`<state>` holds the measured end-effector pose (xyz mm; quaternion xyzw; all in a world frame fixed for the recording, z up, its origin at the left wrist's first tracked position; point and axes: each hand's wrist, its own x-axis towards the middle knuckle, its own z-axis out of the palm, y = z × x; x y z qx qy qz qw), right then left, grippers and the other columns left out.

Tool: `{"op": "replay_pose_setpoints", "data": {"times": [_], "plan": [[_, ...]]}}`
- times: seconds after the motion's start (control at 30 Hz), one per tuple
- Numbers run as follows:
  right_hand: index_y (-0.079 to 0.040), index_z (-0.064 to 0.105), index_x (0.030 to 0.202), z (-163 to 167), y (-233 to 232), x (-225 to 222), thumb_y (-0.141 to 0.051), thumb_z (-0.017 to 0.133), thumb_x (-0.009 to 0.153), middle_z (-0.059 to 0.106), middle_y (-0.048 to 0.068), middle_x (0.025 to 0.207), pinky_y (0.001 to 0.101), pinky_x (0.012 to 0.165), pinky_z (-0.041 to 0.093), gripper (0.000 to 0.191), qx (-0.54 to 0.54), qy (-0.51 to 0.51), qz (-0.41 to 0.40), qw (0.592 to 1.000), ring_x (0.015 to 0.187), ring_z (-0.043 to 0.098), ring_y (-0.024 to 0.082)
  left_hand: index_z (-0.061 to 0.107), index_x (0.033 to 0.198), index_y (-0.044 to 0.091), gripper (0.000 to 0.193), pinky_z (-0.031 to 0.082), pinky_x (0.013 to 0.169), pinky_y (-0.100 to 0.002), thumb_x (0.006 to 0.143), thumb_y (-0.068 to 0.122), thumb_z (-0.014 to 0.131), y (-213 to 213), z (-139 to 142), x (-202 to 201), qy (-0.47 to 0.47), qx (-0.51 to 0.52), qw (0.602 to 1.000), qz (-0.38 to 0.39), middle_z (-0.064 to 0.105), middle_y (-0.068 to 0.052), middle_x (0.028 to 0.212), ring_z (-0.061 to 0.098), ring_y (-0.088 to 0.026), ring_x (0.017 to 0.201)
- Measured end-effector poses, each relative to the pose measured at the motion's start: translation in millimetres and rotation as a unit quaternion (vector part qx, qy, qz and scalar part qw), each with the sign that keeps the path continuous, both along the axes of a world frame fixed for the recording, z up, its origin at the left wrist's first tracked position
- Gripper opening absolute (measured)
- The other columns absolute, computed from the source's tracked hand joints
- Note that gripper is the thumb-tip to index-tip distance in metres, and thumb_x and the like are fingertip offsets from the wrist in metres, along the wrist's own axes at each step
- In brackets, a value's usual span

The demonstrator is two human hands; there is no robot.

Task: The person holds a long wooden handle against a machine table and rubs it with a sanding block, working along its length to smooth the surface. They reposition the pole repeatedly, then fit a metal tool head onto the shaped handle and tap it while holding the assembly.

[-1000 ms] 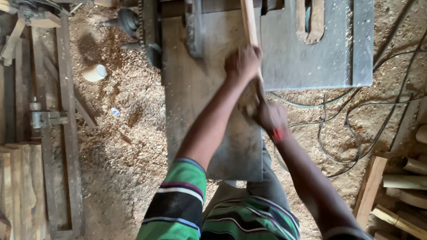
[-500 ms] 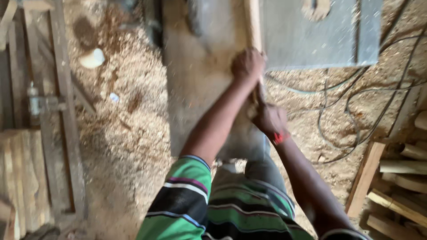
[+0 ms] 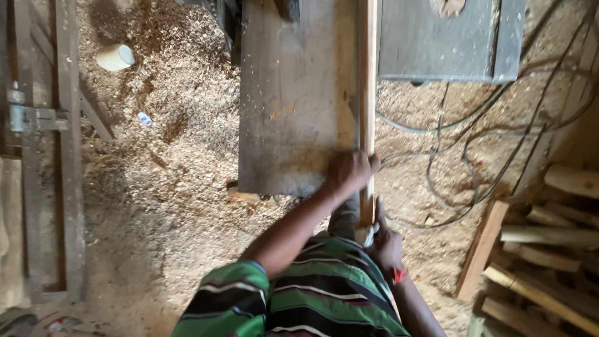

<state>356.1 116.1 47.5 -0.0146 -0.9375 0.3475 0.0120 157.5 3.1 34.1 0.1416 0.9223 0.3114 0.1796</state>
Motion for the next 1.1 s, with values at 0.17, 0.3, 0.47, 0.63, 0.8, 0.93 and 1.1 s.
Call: {"op": "replay_pose_setpoints", "data": {"times": [0.17,0.3,0.47,0.63,0.8,0.93,1.1], "plan": [[-0.008,0.032,0.163,-9.4,16.6,-169.1,-0.041,0.067,0.095,0.062,0.012,0.051,0.0401,0.038,0.046,0.083,0.159,-0.059,0.023,0.985,0.038,0.058,0.027,0.050,0.065,0.017,0.048,0.034,0.033,-0.033,0.106,0.041,0.042,19.2,16.4,-166.5,0.099,-0.053,0.993,-0.017,0.039,0.003,0.049,0.038,-0.016,0.040],[-0.001,0.044,0.151,-16.6,21.0,-302.2,-0.054,0.074,0.088,0.059,0.011,0.047,0.0396,0.041,0.046,0.088,0.180,0.068,0.054,0.980,0.036,0.056,0.025,0.047,0.064,0.019,0.049,0.031,0.035,-0.029,0.107,0.043,0.044,40.4,37.9,-278.9,-0.007,-0.090,0.988,0.128,0.039,0.005,0.054,0.034,-0.009,0.044],[-0.004,0.039,0.156,-10.0,18.6,-326.1,-0.046,0.076,0.082,0.059,0.012,0.048,0.0406,0.040,0.045,0.092,0.204,0.047,0.059,0.976,0.038,0.056,0.027,0.055,0.071,0.014,0.048,0.040,0.035,-0.029,0.102,0.050,0.046,50.5,41.3,-301.1,0.001,-0.150,0.978,0.146,0.049,-0.001,0.057,0.045,-0.012,0.044],[-0.005,0.032,0.159,-5.9,15.0,-213.1,-0.040,0.078,0.077,0.060,0.012,0.050,0.0412,0.040,0.045,0.100,0.171,-0.020,0.061,0.983,0.039,0.056,0.029,0.062,0.079,0.012,0.041,0.046,0.040,-0.032,0.099,0.046,0.052,44.6,19.2,-194.5,0.019,-0.102,0.986,0.131,0.059,-0.003,0.064,0.056,-0.016,0.051],[-0.010,0.027,0.160,-13.4,7.9,-61.0,-0.034,0.080,0.082,0.063,0.012,0.056,0.0397,0.042,0.045,0.097,0.166,-0.091,0.067,0.980,0.043,0.058,0.026,0.056,0.070,0.013,0.052,0.034,0.033,-0.032,0.108,0.046,0.043,27.7,8.5,-48.2,-0.006,-0.087,0.994,0.059,0.046,0.005,0.053,0.038,-0.009,0.040],[-0.004,0.025,0.158,-20.0,9.1,32.1,-0.034,0.083,0.069,0.065,0.013,0.057,0.0409,0.043,0.047,0.111,0.109,-0.138,0.058,0.983,0.043,0.061,0.029,0.052,0.059,0.017,0.060,0.022,0.034,-0.030,0.109,0.049,0.039,14.9,7.2,35.5,0.060,-0.155,0.986,0.000,0.033,0.009,0.050,0.024,-0.009,0.041],[-0.014,0.026,0.160,-23.8,22.9,65.7,-0.038,0.086,0.073,0.071,0.017,0.066,0.0452,0.048,0.052,0.108,0.131,-0.249,0.031,0.959,0.051,0.066,0.033,0.051,0.058,0.017,0.057,0.029,0.027,-0.034,0.107,0.044,0.038,17.8,9.3,66.1,-0.085,-0.020,0.995,0.048,0.039,0.004,0.042,0.035,-0.010,0.032]]}}
